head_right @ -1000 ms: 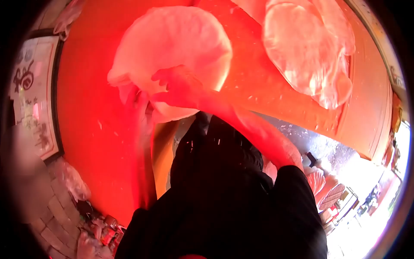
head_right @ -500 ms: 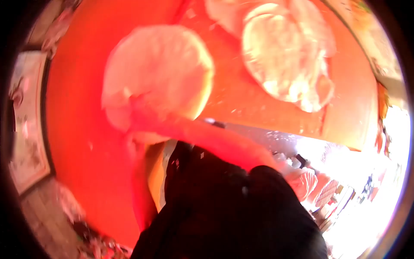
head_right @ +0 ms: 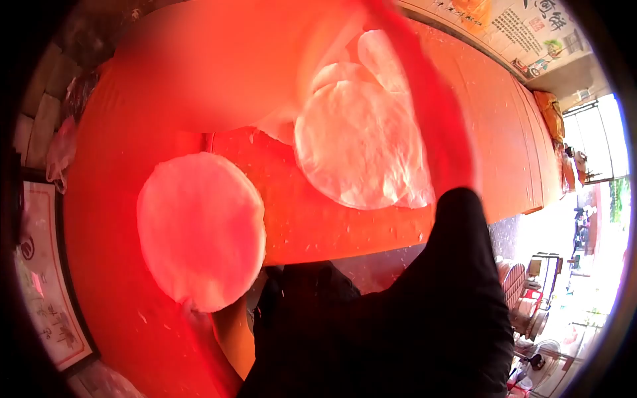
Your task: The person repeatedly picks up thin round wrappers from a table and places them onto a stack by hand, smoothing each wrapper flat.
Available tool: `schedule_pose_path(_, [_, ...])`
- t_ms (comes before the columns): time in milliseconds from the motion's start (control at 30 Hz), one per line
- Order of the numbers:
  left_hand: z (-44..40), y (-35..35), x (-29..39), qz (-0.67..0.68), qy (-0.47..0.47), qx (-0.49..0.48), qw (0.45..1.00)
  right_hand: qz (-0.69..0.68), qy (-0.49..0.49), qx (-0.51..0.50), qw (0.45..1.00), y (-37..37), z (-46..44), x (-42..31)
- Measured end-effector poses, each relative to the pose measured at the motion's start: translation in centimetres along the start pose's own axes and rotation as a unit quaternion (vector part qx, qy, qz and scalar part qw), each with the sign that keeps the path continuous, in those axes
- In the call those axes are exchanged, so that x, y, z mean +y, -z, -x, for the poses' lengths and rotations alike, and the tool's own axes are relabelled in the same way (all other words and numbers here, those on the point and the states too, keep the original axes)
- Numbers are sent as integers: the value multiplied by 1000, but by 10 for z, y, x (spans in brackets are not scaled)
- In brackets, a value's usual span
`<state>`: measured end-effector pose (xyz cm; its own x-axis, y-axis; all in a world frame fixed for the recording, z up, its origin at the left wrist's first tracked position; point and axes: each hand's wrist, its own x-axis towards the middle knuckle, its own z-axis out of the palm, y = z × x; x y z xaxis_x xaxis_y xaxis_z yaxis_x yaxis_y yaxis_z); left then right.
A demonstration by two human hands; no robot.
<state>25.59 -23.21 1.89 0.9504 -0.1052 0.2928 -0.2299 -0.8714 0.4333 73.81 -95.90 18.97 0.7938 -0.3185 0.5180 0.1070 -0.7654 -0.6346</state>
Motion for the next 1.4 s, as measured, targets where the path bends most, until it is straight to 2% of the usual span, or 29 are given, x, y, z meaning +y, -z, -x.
schedule_pose_path(33, [-1,-1,1,11,39,-18,999,-47,-24,73,996,37,-23,37])
schedule_pose_path(100, [5,-3,0,34,117,-51,991,204,-33,95,974,120,-35,65])
schedule_pose_path(133, [54,-35,-72,239,328,-73,911,326,-39,104,939,142,-31,67])
schedule_pose_path(167, [47,-40,-71,240,327,-73,911,326,-39,105,939,128,9,46])
schedule_pose_path(233, [32,-48,-67,260,332,-68,904,543,-8,52,838,91,96,-5])
schedule_pose_path(300, [20,-53,-63,280,338,-67,896,728,22,-8,685,48,188,-62])
schedule_pose_path(367, [8,-55,-61,296,340,-70,890,867,44,-73,490,0,285,-123])
schedule_pose_path(433, [-3,-55,-60,311,341,-78,884,952,64,-140,263,-56,384,-194])
schedule_pose_path(533, [-10,-50,-59,334,350,-82,871,964,100,-225,-97,-164,526,-327])
schedule_pose_path(567, [-11,-47,-60,342,354,-83,867,964,101,-228,-97,-180,548,-350])
schedule_pose_path(633, [-13,-46,-61,361,361,-83,856,931,120,-246,-242,-199,570,-377])
schedule_pose_path(900, [-13,-51,-51,437,393,-107,802,849,176,-241,-437,-192,564,-389])
schedule_pose_path(1000, [-13,-48,-46,455,405,-117,784,808,202,-242,-498,-181,550,-366])
schedule_pose_path(1100, [-19,-45,-42,472,412,-127,769,765,225,-244,-552,-165,529,-345])
schedule_pose_path(1267, [-10,-28,-42,491,440,-128,741,690,278,-228,-628,-175,535,-368])
schedule_pose_path(1333, [-3,-22,-43,503,454,-120,726,660,297,-210,-658,-158,505,-329])
schedule_pose_path(1400, [8,-16,-44,517,469,-110,708,626,315,-187,-688,-84,486,-263])
